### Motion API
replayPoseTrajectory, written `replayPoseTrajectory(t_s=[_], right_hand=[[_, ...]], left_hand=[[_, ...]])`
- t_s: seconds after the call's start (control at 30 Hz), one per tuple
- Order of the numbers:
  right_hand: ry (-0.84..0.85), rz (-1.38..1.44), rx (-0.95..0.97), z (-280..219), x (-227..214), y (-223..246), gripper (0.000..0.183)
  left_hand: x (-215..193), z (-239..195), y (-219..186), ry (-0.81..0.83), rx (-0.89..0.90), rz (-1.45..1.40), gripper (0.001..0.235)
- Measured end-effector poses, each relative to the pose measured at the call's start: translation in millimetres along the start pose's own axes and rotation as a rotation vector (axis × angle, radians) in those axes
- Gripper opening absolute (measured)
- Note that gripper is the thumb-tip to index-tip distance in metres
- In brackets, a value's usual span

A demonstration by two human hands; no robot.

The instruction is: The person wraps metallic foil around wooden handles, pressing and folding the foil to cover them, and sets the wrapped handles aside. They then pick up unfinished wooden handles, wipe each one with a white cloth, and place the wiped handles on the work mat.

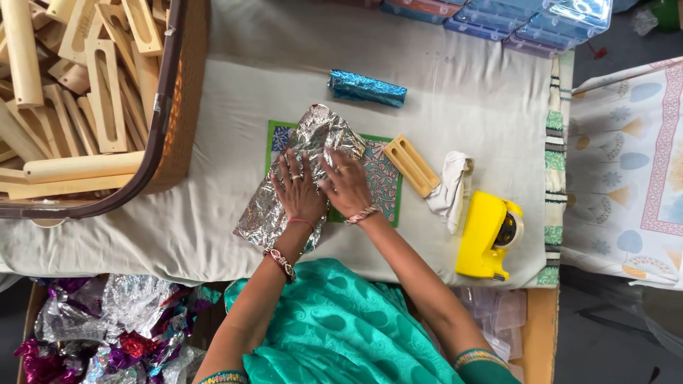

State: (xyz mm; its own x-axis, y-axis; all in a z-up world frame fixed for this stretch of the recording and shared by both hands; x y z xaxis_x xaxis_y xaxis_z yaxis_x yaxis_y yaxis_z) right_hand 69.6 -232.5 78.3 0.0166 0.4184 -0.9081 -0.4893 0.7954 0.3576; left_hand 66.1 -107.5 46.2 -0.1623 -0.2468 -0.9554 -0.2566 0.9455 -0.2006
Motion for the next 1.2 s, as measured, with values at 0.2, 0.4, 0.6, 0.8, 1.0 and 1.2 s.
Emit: replayPoseTrajectory(t_s=[0.2,0.4,0.6,0.8,1.0,1.2], right_hand=[[0.316,-0.159,0.014,32.3,46.8,-34.2,0.073],[0.412,-0.166,0.035,32.7,47.3,-39.6,0.079],[0.384,-0.147,0.016,30.1,47.6,-39.9,0.080],[0.342,-0.183,-0.081,39.5,41.0,-40.3,0.079],[0.497,-0.230,-0.103,53.2,27.0,-50.8,0.071],[0.204,-0.105,0.049,-22.0,38.3,30.5,0.086]], left_hand=[[-16.4,-25.6,43.4,0.027,0.301,-0.073,0.083],[-32.6,-69.0,111.8,0.112,0.302,0.031,0.090],[-69.2,-79.6,157.0,0.145,0.209,-0.004,0.089],[-126.9,-36.7,103.7,0.158,0.269,-0.591,0.053],[-38.6,13.5,12.7,0.058,0.704,-0.052,0.057],[-21.0,18.4,18.1,0.058,0.594,0.012,0.065]])
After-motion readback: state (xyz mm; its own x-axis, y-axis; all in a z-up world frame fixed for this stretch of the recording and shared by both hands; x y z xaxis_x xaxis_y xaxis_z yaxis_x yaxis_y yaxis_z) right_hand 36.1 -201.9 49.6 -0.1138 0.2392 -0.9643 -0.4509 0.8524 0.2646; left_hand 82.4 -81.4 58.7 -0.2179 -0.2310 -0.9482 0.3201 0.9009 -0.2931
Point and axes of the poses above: each hand's wrist, its own z-axis towards the middle knuckle, its own x-axis out of the palm, y = z × x, the point moved 7 cm from there along z, towards the middle knuckle, and after that the axes turned 13 degrees about -x, right-handed, at the moved point
